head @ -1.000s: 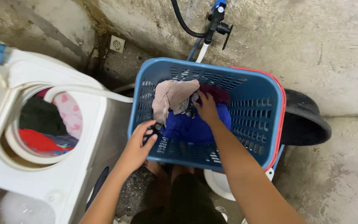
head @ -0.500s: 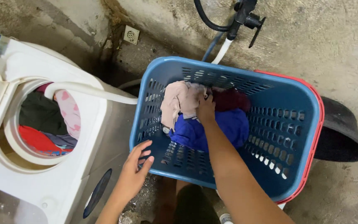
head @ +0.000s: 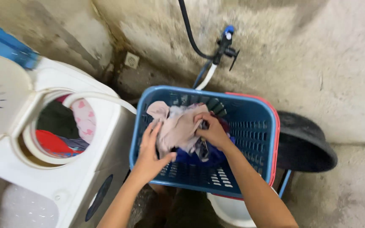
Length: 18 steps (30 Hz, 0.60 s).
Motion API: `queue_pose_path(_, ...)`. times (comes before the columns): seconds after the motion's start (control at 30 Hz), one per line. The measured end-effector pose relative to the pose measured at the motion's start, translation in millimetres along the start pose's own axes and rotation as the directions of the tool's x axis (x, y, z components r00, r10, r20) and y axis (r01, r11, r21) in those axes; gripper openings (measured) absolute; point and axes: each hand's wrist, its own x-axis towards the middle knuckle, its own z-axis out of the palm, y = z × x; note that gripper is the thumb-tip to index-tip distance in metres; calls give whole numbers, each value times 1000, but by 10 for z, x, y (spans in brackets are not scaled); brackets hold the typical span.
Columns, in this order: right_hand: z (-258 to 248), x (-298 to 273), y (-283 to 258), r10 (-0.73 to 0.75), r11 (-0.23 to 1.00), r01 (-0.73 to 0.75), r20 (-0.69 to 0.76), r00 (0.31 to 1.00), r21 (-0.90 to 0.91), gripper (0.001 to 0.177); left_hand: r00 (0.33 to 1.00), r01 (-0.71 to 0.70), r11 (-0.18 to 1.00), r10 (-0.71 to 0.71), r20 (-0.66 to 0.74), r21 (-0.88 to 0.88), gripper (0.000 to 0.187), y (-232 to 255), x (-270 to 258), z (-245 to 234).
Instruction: Sorting, washing, and rinsing clothes using a twin-tub washing machine and manual basin rinsing.
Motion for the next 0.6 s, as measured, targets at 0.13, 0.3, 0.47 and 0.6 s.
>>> queue_pose_path(0.13, 197, -349, -869, -105, 993, 114, 218, 970, -31, 33, 987, -158, 987, 158, -23, -40, 103, 297, 19, -223)
queue_pose_path(0.3, 578, -668, -1915, -530, 846, 518, 316, 787, 126, 61, 982, -117, 944, 64, -176, -308, 70, 87, -128, -698)
queue_pose_path(0.47, 1278, -871, -2568, -486, 855, 331, 395, 779, 399, 84, 827, -348, 889, 141, -544, -298, 43, 19, -501, -1425)
queue_pose_path(0.6, 1811, -829, -2818, -511, 843, 323, 455, 729, 430, 78, 644, -322, 928, 69, -762, -188, 48, -422, -1005, -2073)
